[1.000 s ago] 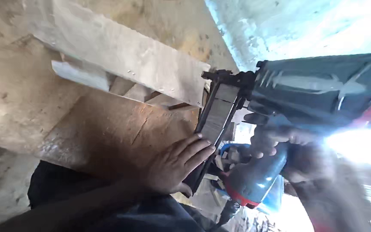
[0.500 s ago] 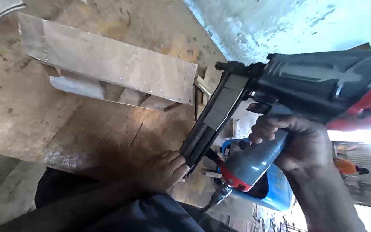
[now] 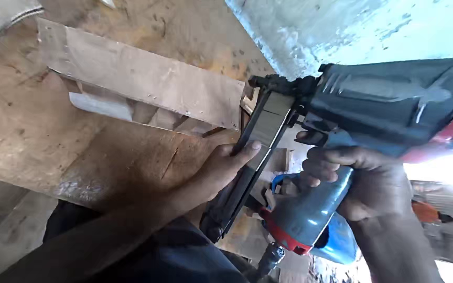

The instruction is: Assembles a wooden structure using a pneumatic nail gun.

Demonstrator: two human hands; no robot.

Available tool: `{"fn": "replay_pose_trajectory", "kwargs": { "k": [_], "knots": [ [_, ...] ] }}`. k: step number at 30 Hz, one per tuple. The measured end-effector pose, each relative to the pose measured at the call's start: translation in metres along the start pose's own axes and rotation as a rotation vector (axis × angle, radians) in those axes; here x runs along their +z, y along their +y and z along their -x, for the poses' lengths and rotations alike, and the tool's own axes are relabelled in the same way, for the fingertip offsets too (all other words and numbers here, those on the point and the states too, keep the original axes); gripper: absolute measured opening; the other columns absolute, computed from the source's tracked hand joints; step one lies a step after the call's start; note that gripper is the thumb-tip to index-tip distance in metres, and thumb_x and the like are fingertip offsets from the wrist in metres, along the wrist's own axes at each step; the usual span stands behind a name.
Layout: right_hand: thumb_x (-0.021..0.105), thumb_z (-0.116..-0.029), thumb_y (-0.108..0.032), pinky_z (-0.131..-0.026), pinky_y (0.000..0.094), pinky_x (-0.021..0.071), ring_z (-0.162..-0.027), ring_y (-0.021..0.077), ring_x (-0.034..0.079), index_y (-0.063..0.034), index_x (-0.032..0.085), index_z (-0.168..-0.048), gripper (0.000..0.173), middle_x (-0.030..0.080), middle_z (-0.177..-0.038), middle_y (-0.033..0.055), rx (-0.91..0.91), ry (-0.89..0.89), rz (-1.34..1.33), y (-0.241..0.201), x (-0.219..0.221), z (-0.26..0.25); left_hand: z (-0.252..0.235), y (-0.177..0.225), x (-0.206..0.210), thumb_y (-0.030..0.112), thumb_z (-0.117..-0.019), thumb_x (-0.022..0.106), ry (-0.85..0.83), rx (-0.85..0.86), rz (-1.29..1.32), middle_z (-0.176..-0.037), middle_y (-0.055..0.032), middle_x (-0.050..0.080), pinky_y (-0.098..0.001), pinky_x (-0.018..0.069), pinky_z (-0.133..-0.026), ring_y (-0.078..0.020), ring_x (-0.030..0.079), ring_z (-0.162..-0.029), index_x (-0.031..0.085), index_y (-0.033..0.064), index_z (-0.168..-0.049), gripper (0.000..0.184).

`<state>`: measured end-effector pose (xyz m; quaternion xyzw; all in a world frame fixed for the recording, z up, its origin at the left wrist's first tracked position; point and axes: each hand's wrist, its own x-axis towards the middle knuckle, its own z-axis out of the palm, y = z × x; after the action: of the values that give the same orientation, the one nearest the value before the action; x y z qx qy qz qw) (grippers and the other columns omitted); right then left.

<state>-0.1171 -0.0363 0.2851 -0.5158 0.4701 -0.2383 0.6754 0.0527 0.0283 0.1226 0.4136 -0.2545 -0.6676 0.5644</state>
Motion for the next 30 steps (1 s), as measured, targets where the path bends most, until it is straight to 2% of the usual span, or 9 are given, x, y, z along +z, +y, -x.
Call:
{"fn": "replay_pose_trajectory", "kwargs": {
  "k": [8,13,16,19,21,23,25,28,30],
  "knots": [
    [0.06,-0.0836,-0.017,-0.054,0.0269,0.0536,-0.05,0.0077,0.054,-0.0083,0.07,-0.099,0.02,0.052,-0.06,-0.0027,0.084,0.018,-0.013,0.005,0.003,-0.006,0.011,-0.012,-0.008,0.039,-0.1036,0.059,-0.021,-0.012,0.092,-0.103,-0.0052,0.072,-0.0389,0.0555,-0.091,-0.0149,0.067,-0.099,0.071,0.0078,-0.113,0.035],
    [0.057,-0.0858,-0.016,-0.06,0.0286,0.0555,-0.053,0.0087,0.055,-0.0082,0.069,-0.096,0.017,0.051,-0.061,-0.0027,0.153,-0.004,-0.035,0.007,0.001,-0.018,0.001,-0.011,-0.003,0.067,-0.0959,0.053,0.183,-0.096,-0.099,-0.064,-0.007,0.055,-0.0381,0.0433,-0.054,-0.0184,0.052,-0.059,0.064,0.0076,-0.074,0.064],
    [0.06,-0.0846,-0.018,-0.06,0.0295,0.0558,-0.054,0.0089,0.055,-0.0092,0.067,-0.086,0.011,0.05,-0.061,-0.003,0.22,0.034,-0.037,0.008,0.003,-0.028,-0.008,-0.019,-0.011,0.071,-0.0967,0.047,0.168,-0.126,-0.101,-0.077,-0.011,0.062,-0.0468,0.0499,-0.069,-0.023,0.06,-0.076,0.067,0.0055,-0.083,0.069],
    [0.059,-0.0865,-0.018,-0.059,0.0287,0.0548,-0.054,0.0089,0.054,-0.0101,0.066,-0.082,0.012,0.051,-0.062,-0.0028,0.25,0.069,-0.043,0.009,0.007,-0.035,-0.002,-0.03,-0.027,0.063,-0.1029,0.044,0.148,-0.071,-0.146,-0.117,-0.0092,0.069,-0.0522,0.0533,-0.096,-0.0219,0.065,-0.111,0.062,0.0127,-0.129,0.06],
    [0.057,-0.0894,-0.017,-0.059,0.0272,0.0561,-0.054,0.0084,0.055,-0.0087,0.068,-0.09,0.013,0.052,-0.064,-0.0019,0.254,0.096,-0.066,0.009,0.008,-0.037,0.015,-0.038,-0.037,0.053,-0.103,0.053,0.183,0.066,-0.285,-0.127,-0.0053,0.067,-0.044,0.0592,-0.092,-0.0169,0.068,-0.111,0.052,0.0148,-0.142,0.055],
    [0.055,-0.0896,-0.015,-0.059,0.0266,0.0566,-0.054,0.008,0.055,-0.0072,0.069,-0.097,0.017,0.053,-0.064,-0.0019,0.273,0.107,-0.064,0.01,0.008,-0.04,0.04,-0.045,-0.048,0.047,-0.098,0.065,0.167,0.268,-0.514,-0.126,-0.0064,0.064,-0.0394,0.0607,-0.088,-0.0164,0.067,-0.107,0.055,0.0111,-0.137,0.054],
    [0.053,-0.0898,-0.014,-0.058,0.0261,0.0555,-0.053,0.0078,0.054,-0.0079,0.067,-0.094,0.016,0.051,-0.063,-0.0025,0.298,0.123,-0.046,0.011,0.009,-0.045,0.055,-0.054,-0.06,0.046,-0.0936,0.071,0.004,0.475,-0.692,-0.109,-0.002,0.068,-0.0366,0.0591,-0.085,-0.0138,0.066,-0.099,0.071,0.0147,-0.115,0.038],
    [0.05,-0.0914,-0.016,-0.056,0.0273,0.0545,-0.052,0.0082,0.052,-0.0084,0.067,-0.093,0.019,0.049,-0.062,-0.0033,0.314,0.173,-0.036,0.017,0.011,-0.048,0.059,-0.06,-0.074,0.039,-0.0985,0.068,-0.389,0.351,-0.673,-0.097,0.0025,0.072,-0.0308,0.0545,-0.086,-0.0091,0.066,-0.095,0.077,0.0167,-0.103,0.025],
    [0.051,-0.0899,-0.016,-0.056,0.0278,0.0537,-0.051,0.008,0.052,-0.0108,0.066,-0.086,0.017,0.05,-0.06,-0.0038,0.319,0.18,-0.05,0.023,0.013,-0.047,0.059,-0.061,-0.082,0.035,-0.0962,0.072,-0.469,0.214,-0.571,-0.093,0.0015,0.073,-0.0288,0.0546,-0.085,-0.0074,0.067,-0.091,0.079,0.0139,-0.102,0.023]
  ]
}}
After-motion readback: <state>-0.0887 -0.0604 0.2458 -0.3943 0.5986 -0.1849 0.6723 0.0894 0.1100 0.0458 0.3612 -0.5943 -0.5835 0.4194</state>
